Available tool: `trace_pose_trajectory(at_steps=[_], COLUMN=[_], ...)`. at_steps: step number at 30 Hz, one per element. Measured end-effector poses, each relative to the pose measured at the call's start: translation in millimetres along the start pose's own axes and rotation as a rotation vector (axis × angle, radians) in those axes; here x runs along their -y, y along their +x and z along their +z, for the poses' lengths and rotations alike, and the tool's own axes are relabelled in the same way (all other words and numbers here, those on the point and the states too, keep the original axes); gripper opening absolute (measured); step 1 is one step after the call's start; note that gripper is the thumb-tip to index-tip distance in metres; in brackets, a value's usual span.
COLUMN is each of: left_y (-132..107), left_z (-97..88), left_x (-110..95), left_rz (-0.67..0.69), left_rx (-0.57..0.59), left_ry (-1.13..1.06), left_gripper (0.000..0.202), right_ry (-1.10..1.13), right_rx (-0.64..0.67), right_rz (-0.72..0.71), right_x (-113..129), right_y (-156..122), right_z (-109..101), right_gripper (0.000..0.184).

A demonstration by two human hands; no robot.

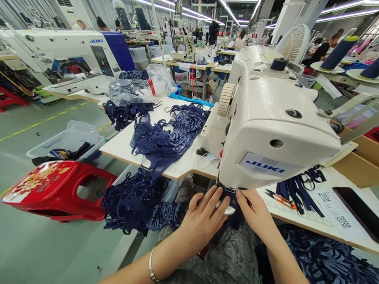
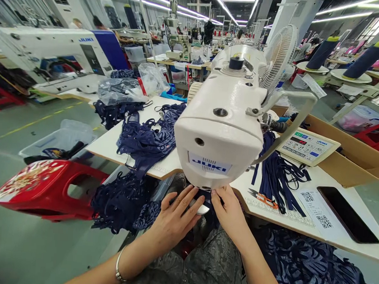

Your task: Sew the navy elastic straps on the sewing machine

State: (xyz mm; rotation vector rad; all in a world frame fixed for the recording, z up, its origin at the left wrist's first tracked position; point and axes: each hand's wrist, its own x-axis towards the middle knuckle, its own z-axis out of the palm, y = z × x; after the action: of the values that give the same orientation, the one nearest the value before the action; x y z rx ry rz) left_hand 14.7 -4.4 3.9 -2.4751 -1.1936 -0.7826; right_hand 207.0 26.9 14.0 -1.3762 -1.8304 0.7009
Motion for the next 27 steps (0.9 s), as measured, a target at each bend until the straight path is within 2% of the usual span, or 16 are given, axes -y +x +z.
trace_pose_trajectory(at_steps=[8, 16, 19, 22, 25, 27], left_y=[-0.2, 2.9, 5.7, 6.2, 5.3, 4.9], left_z=[-0.6, 4.4, 4.1, 3.9, 5.9, 7.1], left_x=[-0.4, 2.1, 4.9, 4.3, 1.6, 0.3], left_rz=[-0.022, -0.116, -0.081, -0.080, -0.124, -0.121], left_rx=[-0.008, -0.153, -0.173, -0.176, -0.189, -0.185], left_ry=[0.015, -0.138, -0.129, -0.144, -0.172, -0.166], left_gripper=[0.034, 0.031, 0.031, 0.031, 0.033, 0.033], right_ry=[0.006, 0.075, 0.172, 0.257, 0.151, 0.044], right_rx=[0.008, -0.043, -0.087, -0.136, -0.033, 0.039], right_rz=[0.006, -0.051, 0.023, 0.048, 0.048, 0.061], right_x=[-1.0, 3.1, -8.6, -26.6, -45.9, -58.1], right_y=[0.0, 3.4, -2.4, -12.2, -23.0, -30.2], right_z=[1.0, 5.3, 11.3, 17.5, 20.4, 20.3], right_gripper=[0.026, 0.021, 0.018, 0.027, 0.022, 0.029])
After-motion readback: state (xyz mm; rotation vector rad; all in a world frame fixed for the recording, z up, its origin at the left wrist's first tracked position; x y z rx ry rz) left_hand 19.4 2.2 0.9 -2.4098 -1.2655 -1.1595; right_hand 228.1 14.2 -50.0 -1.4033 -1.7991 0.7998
